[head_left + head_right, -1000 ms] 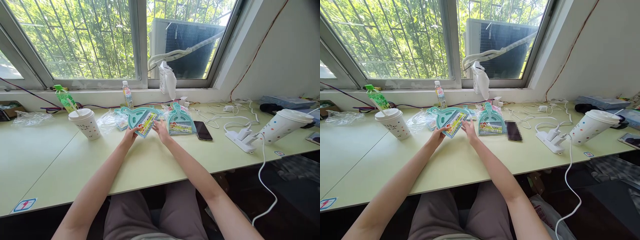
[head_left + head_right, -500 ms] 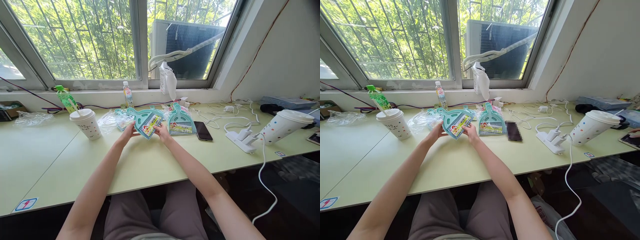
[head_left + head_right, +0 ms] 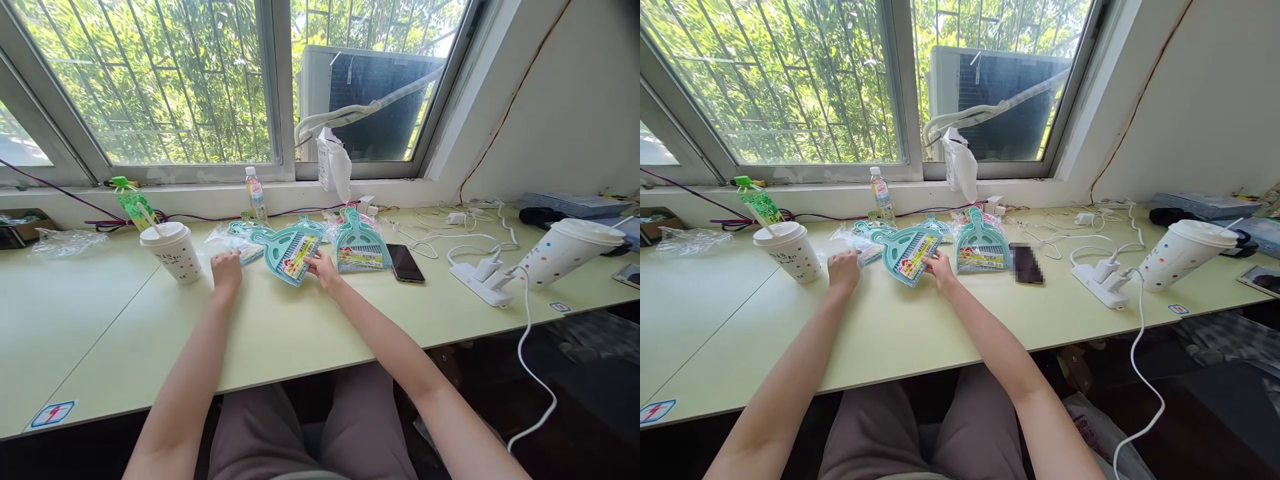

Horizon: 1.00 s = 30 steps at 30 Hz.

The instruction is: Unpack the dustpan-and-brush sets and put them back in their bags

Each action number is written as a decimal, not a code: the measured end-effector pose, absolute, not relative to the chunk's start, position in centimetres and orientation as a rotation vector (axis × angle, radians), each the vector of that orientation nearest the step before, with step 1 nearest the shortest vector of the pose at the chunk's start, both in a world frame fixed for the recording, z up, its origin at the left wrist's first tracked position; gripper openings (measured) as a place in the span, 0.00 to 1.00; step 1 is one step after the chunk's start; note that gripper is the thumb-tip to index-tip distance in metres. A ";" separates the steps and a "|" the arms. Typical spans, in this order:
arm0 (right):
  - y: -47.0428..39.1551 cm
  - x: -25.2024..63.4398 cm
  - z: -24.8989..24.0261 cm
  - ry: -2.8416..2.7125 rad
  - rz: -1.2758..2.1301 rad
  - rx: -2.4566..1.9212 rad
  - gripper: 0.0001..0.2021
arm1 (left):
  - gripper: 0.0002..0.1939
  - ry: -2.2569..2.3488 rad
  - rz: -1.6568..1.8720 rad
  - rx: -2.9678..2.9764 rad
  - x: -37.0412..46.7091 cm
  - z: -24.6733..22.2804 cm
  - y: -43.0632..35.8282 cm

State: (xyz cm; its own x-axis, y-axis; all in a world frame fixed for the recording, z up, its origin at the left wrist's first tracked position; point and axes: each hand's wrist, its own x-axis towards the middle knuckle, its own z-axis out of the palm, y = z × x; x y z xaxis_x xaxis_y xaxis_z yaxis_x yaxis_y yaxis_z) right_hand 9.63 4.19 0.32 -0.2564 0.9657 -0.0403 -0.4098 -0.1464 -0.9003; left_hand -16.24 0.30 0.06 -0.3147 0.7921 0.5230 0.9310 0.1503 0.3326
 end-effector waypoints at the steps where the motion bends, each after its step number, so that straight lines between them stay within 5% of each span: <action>1: 4.2 9.6 0.3 -0.990 1.633 -0.818 0.09 | 0.22 -2.169 -0.904 -1.721 -16.0 0.2 0.3; 8: 4.3 9.7 0.4 -0.960 1.616 -0.822 0.10 | 0.19 -1.835 -1.060 -1.755 -13.9 1.6 -0.9; 13: 4.5 9.6 0.0 -0.946 1.584 -0.870 0.11 | 0.15 -1.901 -0.843 -1.724 -14.4 2.2 -1.3; 25: 4.9 9.7 -0.3 -0.871 1.539 -0.956 0.10 | 0.28 -2.179 -0.632 -1.878 -10.1 -0.2 0.1; 30: 5.0 9.8 -0.2 -0.868 1.551 -0.969 0.09 | 0.23 -2.184 -0.515 -1.848 -11.2 -0.3 0.1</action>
